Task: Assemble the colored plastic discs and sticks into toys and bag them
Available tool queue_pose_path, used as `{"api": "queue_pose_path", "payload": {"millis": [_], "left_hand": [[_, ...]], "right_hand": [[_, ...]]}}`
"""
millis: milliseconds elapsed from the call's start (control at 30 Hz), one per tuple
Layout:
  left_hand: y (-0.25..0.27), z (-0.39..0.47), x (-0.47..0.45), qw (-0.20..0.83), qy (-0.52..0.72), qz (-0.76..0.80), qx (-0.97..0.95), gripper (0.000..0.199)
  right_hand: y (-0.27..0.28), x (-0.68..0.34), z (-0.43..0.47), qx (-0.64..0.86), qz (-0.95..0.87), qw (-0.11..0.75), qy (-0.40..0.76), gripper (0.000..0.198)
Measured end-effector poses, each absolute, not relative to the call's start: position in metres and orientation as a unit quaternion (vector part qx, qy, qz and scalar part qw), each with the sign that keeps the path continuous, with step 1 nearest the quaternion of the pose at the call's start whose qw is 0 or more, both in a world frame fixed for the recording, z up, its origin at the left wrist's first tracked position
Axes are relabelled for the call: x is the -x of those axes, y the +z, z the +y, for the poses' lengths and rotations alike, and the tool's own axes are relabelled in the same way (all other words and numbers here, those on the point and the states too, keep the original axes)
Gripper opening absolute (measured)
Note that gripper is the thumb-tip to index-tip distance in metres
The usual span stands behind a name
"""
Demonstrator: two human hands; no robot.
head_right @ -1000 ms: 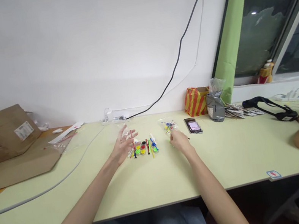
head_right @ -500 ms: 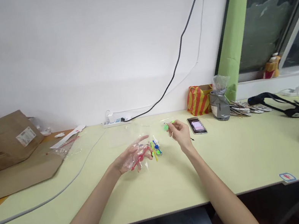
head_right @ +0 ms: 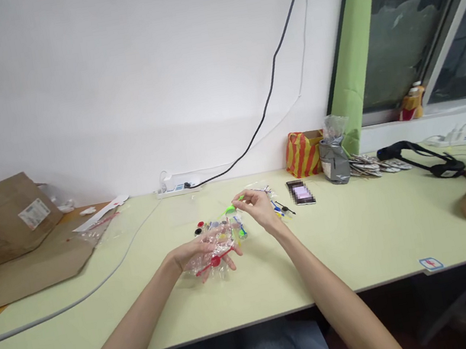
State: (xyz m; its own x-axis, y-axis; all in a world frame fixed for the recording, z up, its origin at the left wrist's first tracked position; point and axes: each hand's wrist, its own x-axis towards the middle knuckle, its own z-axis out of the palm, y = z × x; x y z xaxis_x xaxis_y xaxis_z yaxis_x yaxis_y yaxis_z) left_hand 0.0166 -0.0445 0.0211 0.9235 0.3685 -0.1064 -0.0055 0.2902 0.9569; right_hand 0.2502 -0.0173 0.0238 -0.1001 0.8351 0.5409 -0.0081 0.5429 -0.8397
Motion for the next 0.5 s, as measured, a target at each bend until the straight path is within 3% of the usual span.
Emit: {"api": "queue_pose_path", "payload": {"millis": [200, 333, 400, 500], "left_hand": [[0.019, -0.046, -0.02, 0.797, 0.105, 0.132, -0.579, 0.089], [0.018, -0.049, -0.023, 0.798, 0.127, 0.113, -0.578, 0.083], [0.019, -0.049, -0.024, 0.791, 0.166, 0.107, -0.579, 0.081], [0.02, -0.045, -0.023, 0.761, 0.256, 0.13, -0.582, 0.081]], "right_hand": [[0.057, -0.247, -0.019, 0.307, -0.786, 0.439, 0.308, 0.029], [0.077, -0.248, -0.026, 0.249, -0.832, 0.327, 0.372, 0.036], [0.079, -0.254, -0.023, 0.26, -0.808, 0.386, 0.362, 0.039], [0.066, -0.278, -0.008, 0.352, -0.721, 0.54, 0.254, 0.041]]}}
